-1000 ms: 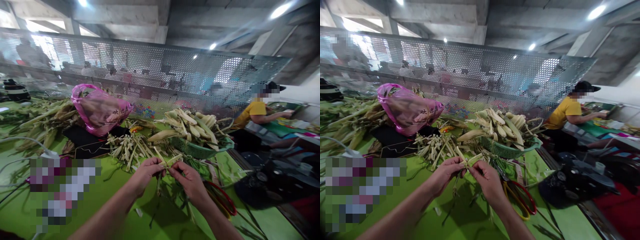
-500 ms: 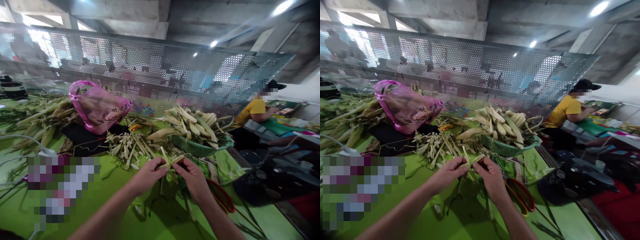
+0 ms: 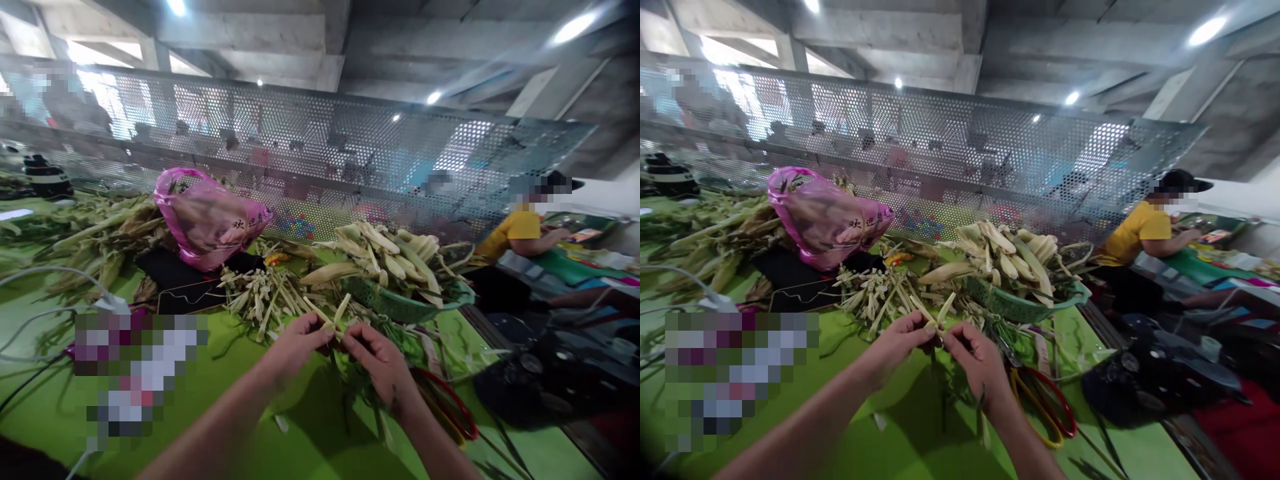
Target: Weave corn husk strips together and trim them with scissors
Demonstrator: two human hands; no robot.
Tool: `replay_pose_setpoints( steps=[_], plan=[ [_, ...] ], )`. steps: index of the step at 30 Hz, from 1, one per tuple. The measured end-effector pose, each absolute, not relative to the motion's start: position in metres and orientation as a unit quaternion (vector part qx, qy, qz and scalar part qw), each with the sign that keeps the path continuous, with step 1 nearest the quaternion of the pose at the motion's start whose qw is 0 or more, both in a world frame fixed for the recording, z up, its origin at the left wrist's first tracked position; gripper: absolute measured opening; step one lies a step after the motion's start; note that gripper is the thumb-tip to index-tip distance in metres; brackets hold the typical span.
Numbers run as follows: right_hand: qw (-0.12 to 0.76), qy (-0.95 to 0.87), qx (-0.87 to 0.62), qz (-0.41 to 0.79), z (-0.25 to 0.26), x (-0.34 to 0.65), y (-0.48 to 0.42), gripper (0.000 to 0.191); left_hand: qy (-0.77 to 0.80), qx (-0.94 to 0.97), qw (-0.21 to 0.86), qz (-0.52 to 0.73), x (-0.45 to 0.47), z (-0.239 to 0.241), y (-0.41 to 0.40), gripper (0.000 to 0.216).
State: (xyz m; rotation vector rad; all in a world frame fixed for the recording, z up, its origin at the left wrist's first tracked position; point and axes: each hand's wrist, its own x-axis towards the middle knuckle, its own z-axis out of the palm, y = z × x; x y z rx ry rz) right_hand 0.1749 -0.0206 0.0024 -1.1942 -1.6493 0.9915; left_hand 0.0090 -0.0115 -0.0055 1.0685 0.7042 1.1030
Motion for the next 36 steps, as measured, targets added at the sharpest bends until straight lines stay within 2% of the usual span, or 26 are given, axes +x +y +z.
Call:
replay_pose_setpoints(
  steps=[5,9,11,16,22,26,30,34,36],
  plan=[
    [0.406,-0.709,-0.479,0.321,-0.007,0.180,-0.014,0.028,0.316,0.428,0.710,0.461,0.007,-0.009,-0.010,0.016],
    [0.421,-0.770,-0.458,0.145,0.003,0.185,-0.016,0.013,0.323,0.425,0.720,0.445,0.005,-0.011,-0.009,0.022],
    [0.425,-0.792,-0.432,0.072,0.010,0.183,-0.020,0.014,0.329,0.435,0.714,0.440,0.005,-0.012,-0.009,0.023],
    [0.347,-0.875,-0.337,0.020,0.009,0.171,-0.032,0.017,0.366,0.436,0.679,0.465,0.008,-0.011,-0.008,0.020],
    [0.285,-0.899,-0.321,-0.086,-0.006,0.161,-0.034,0.021,0.345,0.415,0.696,0.474,0.012,-0.014,-0.009,0.019],
    [0.318,-0.893,-0.299,-0.110,-0.002,0.161,-0.036,0.022,0.320,0.441,0.675,0.496,0.014,-0.020,-0.006,0.014],
    [0.381,-0.850,-0.353,-0.086,0.005,0.164,-0.036,0.018,0.311,0.429,0.677,0.511,0.015,-0.019,-0.005,0.018],
    [0.442,-0.785,-0.434,-0.006,0.004,0.171,-0.031,0.005,0.285,0.415,0.716,0.485,0.017,-0.012,-0.009,0.028],
    [0.471,-0.745,-0.466,0.074,0.001,0.174,-0.028,0.010,0.283,0.412,0.723,0.477,0.017,-0.009,-0.011,0.032]
  ],
)
